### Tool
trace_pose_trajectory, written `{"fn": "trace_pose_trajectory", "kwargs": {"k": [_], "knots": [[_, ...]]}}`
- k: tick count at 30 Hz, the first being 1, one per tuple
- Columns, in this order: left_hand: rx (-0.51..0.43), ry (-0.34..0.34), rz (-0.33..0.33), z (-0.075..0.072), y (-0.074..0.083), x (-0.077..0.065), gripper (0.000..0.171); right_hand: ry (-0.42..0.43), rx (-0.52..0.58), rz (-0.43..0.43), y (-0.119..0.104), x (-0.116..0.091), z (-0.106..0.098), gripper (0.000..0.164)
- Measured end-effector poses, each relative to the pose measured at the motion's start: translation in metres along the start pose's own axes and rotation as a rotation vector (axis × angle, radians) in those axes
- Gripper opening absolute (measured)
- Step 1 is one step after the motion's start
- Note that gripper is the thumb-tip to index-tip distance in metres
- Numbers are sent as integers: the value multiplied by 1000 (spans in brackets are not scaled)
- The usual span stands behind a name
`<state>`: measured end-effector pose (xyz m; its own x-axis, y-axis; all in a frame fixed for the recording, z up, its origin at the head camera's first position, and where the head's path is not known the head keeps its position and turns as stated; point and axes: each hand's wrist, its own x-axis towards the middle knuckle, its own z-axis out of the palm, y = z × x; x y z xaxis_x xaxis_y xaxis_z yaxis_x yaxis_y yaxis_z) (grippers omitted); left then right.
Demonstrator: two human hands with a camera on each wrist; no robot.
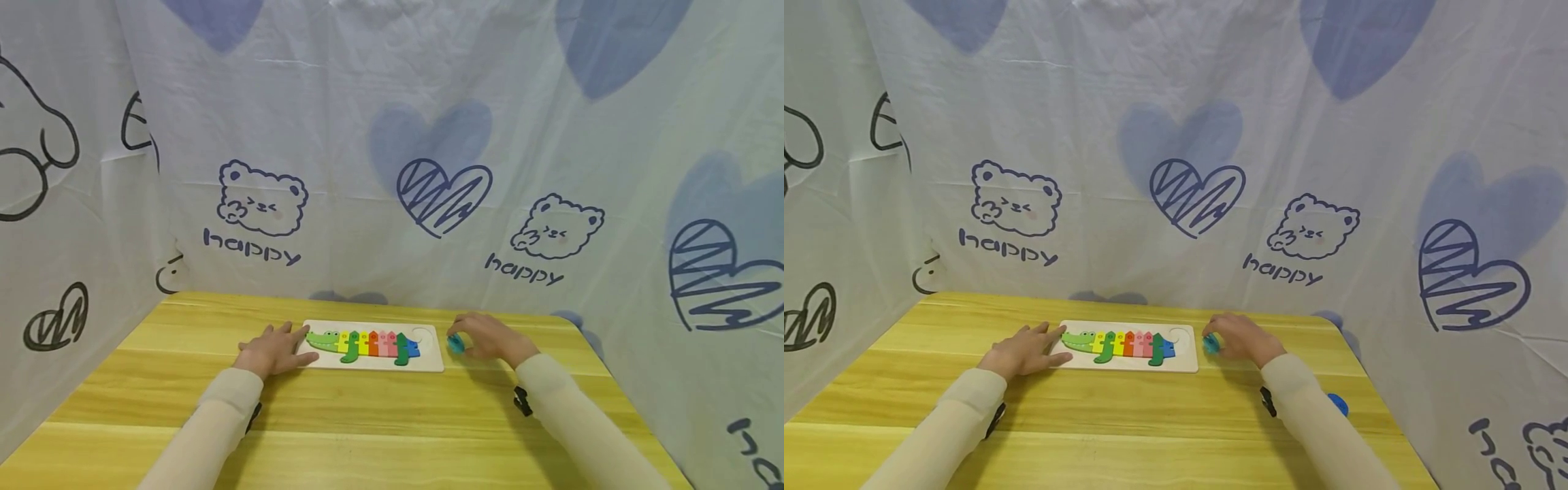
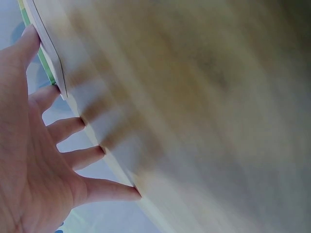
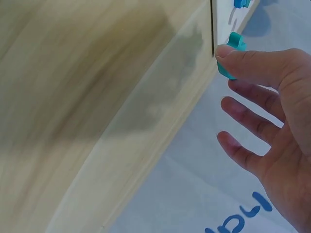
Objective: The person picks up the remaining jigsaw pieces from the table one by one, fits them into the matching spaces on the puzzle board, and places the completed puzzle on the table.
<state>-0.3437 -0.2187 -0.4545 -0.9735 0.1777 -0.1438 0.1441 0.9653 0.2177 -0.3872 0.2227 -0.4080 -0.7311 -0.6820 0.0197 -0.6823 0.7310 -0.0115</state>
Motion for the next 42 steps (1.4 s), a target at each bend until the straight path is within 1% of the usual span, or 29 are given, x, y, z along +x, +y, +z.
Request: {"fn": "trace_pose_trajectory", "kwargs": {"k": [4, 11, 14, 21, 35, 42], "knots": [[-1, 2, 2, -1, 0, -1, 84, 10, -2, -15, -4, 9, 0, 39], [2, 0, 2, 1, -1, 1, 85, -9, 30, 12, -14, 22, 5, 39], [2, 1, 2, 2, -1, 1, 85, -19, 27, 22, -18, 28, 7, 39], [2, 3, 3, 2, -1, 2, 85, -42, 28, 95, -28, 40, 13, 40], [7, 5, 3, 2, 0, 2, 85, -79, -27, 174, -38, 52, 21, 44], [7, 6, 0, 2, 0, 2, 85, -87, 5, 196, -37, 54, 25, 44]]}}
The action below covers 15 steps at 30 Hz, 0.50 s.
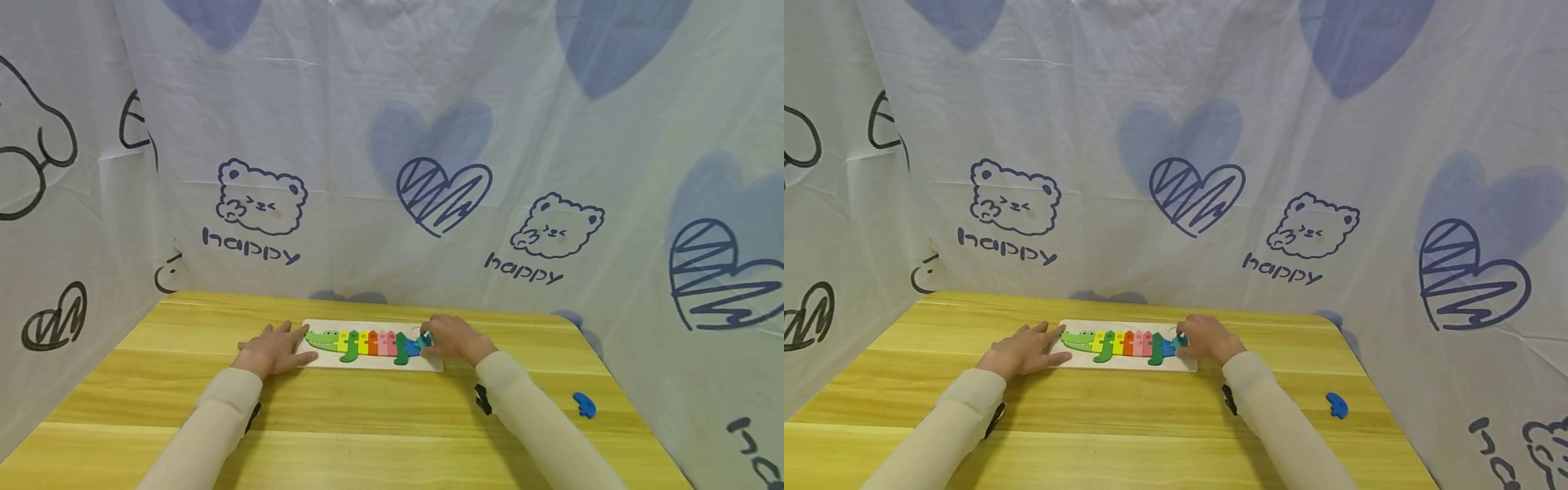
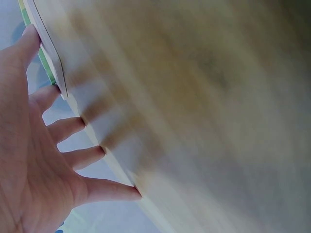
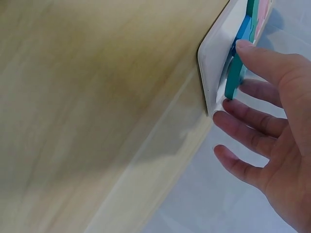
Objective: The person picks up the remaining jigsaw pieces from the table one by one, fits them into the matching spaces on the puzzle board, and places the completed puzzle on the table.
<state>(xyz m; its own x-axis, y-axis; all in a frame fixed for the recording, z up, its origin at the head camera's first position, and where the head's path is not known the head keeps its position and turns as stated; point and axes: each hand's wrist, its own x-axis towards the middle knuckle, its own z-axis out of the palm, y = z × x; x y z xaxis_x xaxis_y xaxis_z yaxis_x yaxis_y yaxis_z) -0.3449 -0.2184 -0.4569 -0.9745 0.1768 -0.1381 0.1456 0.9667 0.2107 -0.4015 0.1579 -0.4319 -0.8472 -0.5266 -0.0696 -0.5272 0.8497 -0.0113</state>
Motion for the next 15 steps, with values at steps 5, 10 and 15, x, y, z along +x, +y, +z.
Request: {"fn": "trace_pose_trajectory", "kwargs": {"k": [5, 10, 15], "knots": [[0, 1, 0, 0, 0, 0, 85, -2, 21, -3, -1, -1, -2, 44], [2, 1, -1, 1, -1, 1, 85, -3, 35, -10, -1, -1, -3, 44], [0, 2, -1, 0, -1, 1, 86, 4, 34, -9, 1, 0, -1, 43]]}}
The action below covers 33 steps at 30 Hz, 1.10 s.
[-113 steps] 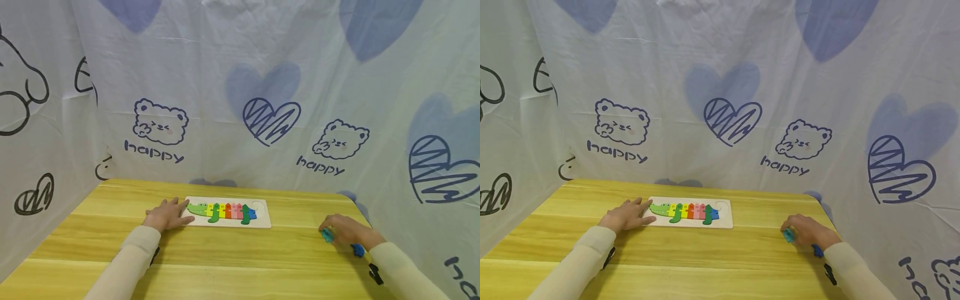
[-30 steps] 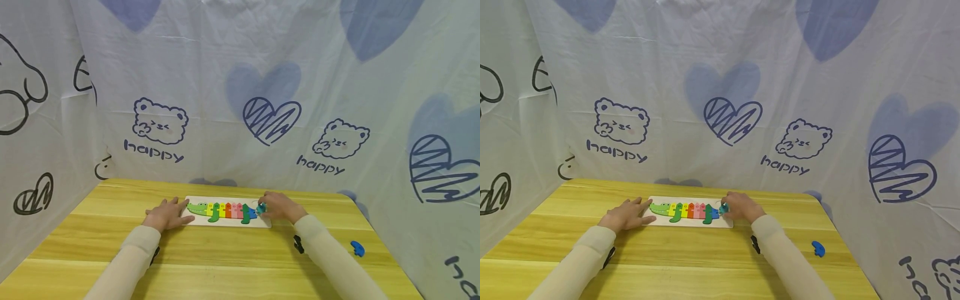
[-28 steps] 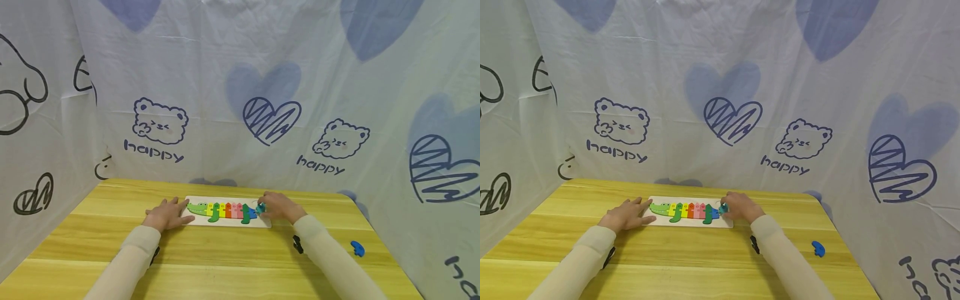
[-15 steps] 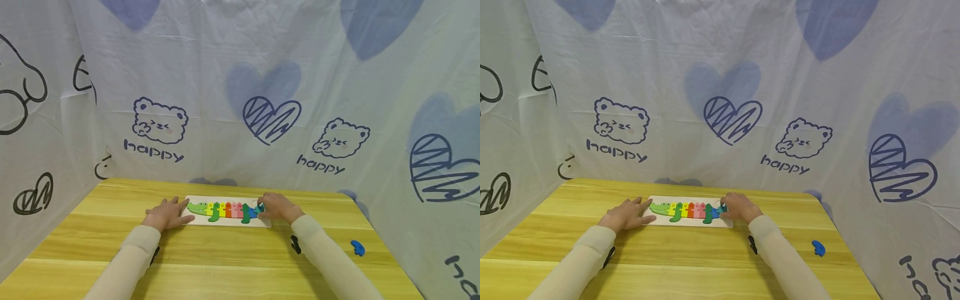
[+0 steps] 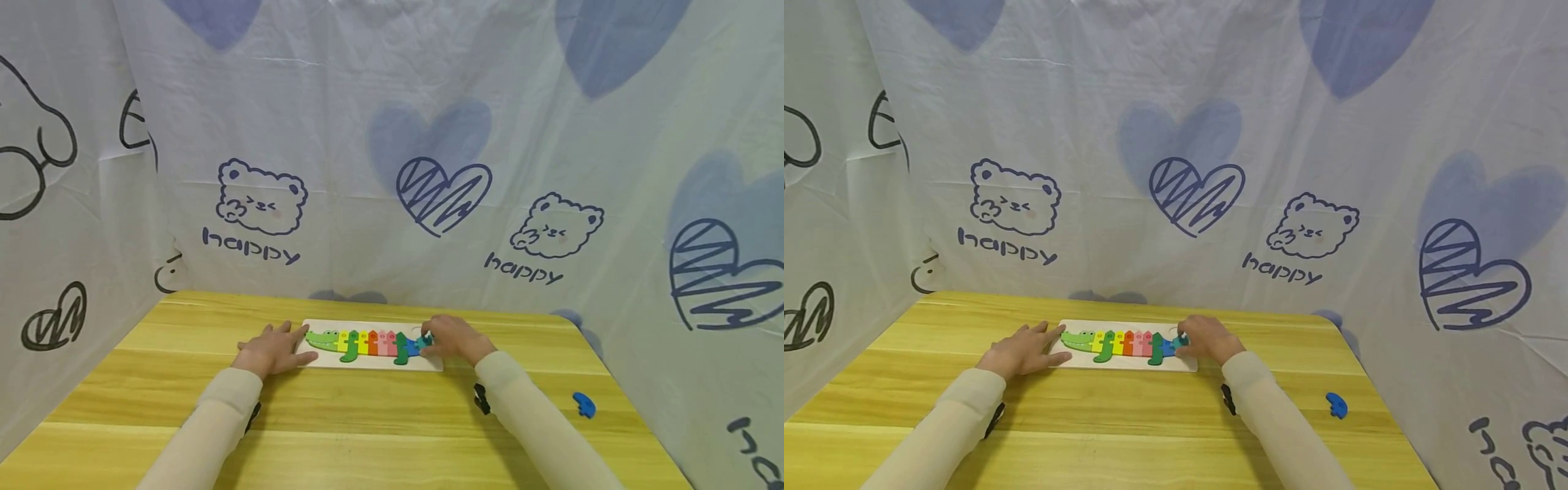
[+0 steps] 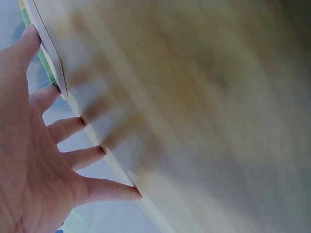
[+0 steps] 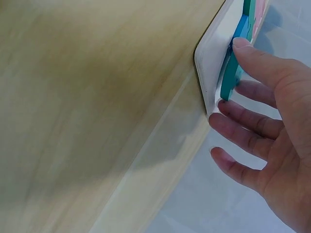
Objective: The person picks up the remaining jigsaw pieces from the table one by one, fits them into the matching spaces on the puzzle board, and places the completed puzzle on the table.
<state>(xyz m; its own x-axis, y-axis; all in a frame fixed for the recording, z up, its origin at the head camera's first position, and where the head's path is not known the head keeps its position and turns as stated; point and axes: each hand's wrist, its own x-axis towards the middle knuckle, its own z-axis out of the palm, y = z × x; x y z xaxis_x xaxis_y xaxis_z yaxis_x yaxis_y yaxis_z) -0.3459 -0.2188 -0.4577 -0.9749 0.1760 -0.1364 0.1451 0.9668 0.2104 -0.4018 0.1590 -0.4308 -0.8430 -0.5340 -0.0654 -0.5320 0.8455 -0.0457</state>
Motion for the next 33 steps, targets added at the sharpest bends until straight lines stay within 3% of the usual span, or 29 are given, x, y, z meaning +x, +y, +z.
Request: {"fn": "trace_pose_trajectory", "kwargs": {"k": [16, 20, 26, 33], "knots": [[-11, -6, -3, -1, 1, -2, 86, 25, 77, -33, 4, -4, 1, 35], [-14, -11, -4, 0, 0, -1, 86, 28, 100, -50, 8, -14, -5, 35], [-8, -8, -10, 2, -2, 2, 87, 66, 19, -143, 29, -35, -12, 36], [-6, -14, -7, 2, -2, 3, 86, 100, -52, -189, 59, -70, -22, 36]]}}
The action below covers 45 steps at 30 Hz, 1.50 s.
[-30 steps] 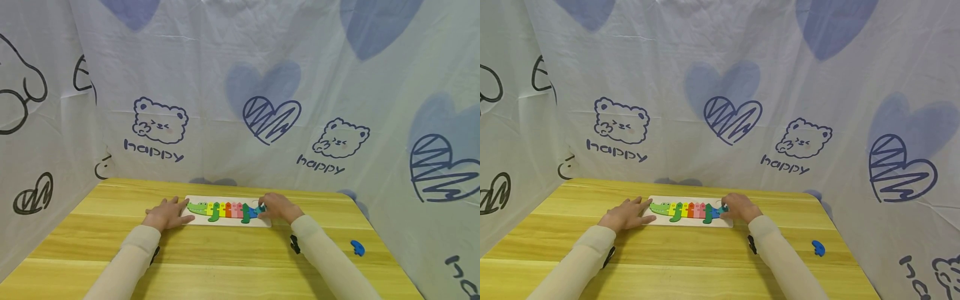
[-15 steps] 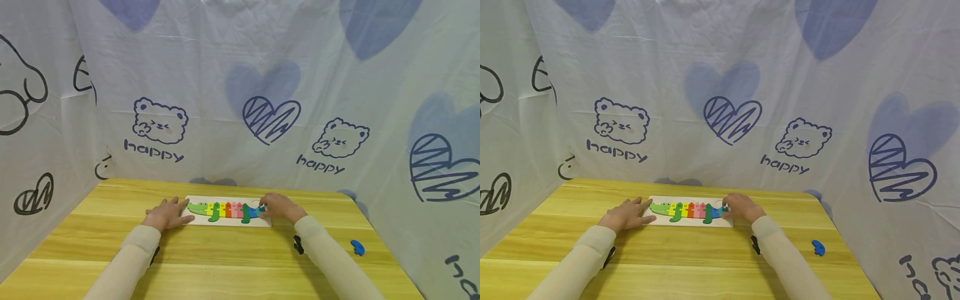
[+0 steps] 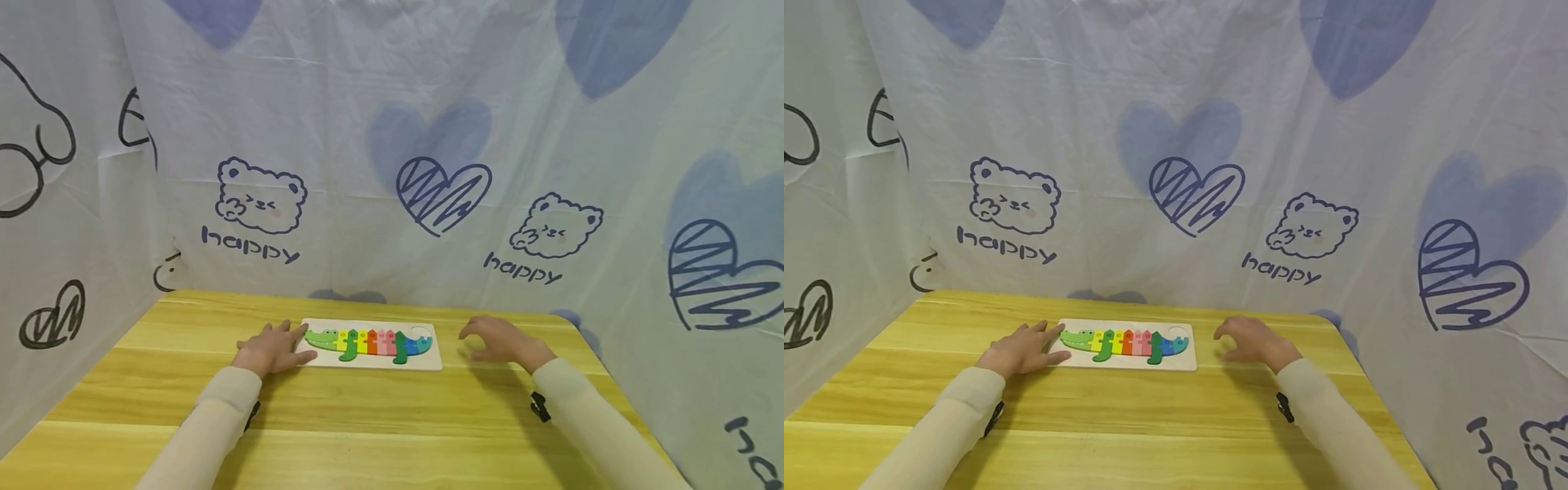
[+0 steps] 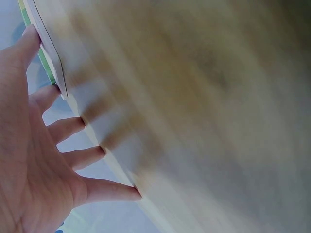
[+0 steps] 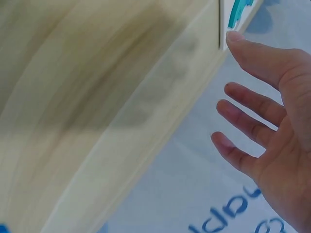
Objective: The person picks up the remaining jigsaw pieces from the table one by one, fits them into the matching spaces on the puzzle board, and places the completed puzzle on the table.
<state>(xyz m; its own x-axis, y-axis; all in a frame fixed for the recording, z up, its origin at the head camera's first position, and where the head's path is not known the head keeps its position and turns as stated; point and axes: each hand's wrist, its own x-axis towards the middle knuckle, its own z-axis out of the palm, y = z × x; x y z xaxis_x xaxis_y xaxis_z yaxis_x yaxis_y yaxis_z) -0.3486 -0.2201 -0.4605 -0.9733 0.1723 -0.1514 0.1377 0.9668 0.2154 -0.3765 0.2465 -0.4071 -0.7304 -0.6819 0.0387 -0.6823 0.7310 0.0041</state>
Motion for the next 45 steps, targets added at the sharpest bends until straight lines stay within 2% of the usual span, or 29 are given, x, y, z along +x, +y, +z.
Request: {"fn": "trace_pose_trajectory", "kwargs": {"k": [9, 16, 26, 31, 38, 45], "knots": [[0, -2, 9, -5, 2, -5, 86, -28, 10, 2, 20, -51, -8, 39], [8, 10, 8, -3, 1, -3, 86, -17, -8, 23, 31, -89, -9, 38], [7, 7, 7, -1, 0, -1, 87, -88, 59, 88, 49, -143, -7, 43], [5, 4, 9, -1, 1, -1, 86, -123, 62, 108, 61, -160, -2, 47], [5, 3, 7, -2, 2, -2, 85, -116, 21, 81, 72, -174, 6, 47], [13, 8, 15, -3, 2, -3, 86, -97, 5, 118, 76, -185, 13, 44]]}}
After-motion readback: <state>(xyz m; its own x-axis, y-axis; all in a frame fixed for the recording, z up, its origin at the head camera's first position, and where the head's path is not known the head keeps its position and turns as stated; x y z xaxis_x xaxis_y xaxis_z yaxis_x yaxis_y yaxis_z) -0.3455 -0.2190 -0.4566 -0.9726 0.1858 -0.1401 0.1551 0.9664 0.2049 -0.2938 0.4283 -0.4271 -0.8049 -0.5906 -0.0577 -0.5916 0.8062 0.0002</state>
